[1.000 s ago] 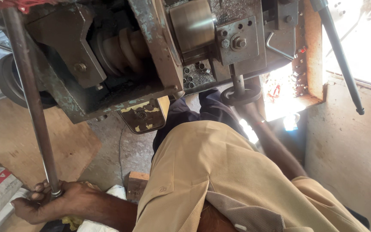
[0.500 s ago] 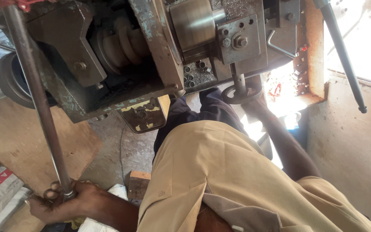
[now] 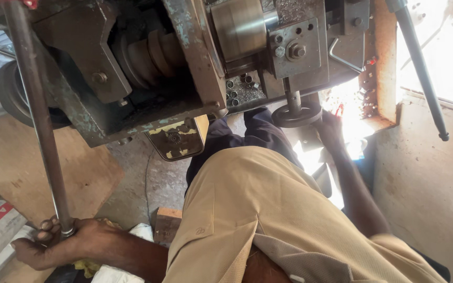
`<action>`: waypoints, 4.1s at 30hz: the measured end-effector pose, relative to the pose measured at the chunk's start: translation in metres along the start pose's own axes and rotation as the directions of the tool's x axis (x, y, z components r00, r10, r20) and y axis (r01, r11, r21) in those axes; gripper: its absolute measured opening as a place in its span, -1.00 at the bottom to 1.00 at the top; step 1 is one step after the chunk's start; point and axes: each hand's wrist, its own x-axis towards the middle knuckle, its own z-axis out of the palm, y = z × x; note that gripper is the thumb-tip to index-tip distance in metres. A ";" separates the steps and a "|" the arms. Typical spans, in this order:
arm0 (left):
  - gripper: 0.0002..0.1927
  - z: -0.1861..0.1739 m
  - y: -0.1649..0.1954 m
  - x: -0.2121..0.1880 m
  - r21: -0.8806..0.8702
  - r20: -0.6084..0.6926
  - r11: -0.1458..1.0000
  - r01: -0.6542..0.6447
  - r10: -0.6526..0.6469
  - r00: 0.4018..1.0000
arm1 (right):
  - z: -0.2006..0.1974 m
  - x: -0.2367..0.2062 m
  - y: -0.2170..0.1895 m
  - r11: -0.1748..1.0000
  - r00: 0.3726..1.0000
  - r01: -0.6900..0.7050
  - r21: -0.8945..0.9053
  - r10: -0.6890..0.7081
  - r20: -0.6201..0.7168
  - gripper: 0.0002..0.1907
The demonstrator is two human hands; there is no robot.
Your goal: The person operates a metal lathe, using a long metal rod in the left hand and turning a control wheel with the right hand to adjust the machine. The workpiece rotates while the operator maintains steady control of the tool and wheel throughout the clip.
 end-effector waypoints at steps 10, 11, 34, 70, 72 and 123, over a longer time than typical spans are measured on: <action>-0.63 -0.005 -0.003 -0.004 0.106 -0.022 0.994 0.000 0.003 1.000 | 0.039 -0.030 -0.008 0.974 0.966 -0.206 0.092 0.218 -0.140 -0.47; -0.64 -0.006 -0.004 -0.002 0.090 0.012 0.996 -0.027 0.026 1.000 | 0.034 -0.029 -0.010 0.959 0.929 -0.247 0.136 0.274 -0.248 -0.40; -0.67 0.001 0.004 -0.009 0.063 0.111 0.998 -0.001 -0.006 0.994 | 0.058 -0.023 -0.007 0.921 0.999 -0.021 -0.389 0.003 -0.049 -0.48; -0.64 -0.003 -0.002 0.001 0.030 0.033 0.999 0.029 -0.030 0.999 | 0.011 0.002 -0.005 0.957 0.975 0.201 -0.211 -0.217 -0.056 -0.64; -0.65 -0.005 -0.003 0.002 0.038 0.007 0.999 0.022 -0.022 1.000 | 0.029 -0.004 -0.006 0.644 0.792 0.585 -0.492 -0.585 0.175 -0.64; -0.75 -0.021 -0.004 -0.006 -0.050 0.081 0.992 0.118 -0.114 0.990 | 0.031 0.008 -0.055 0.599 0.900 0.423 -0.680 -0.365 0.238 -0.46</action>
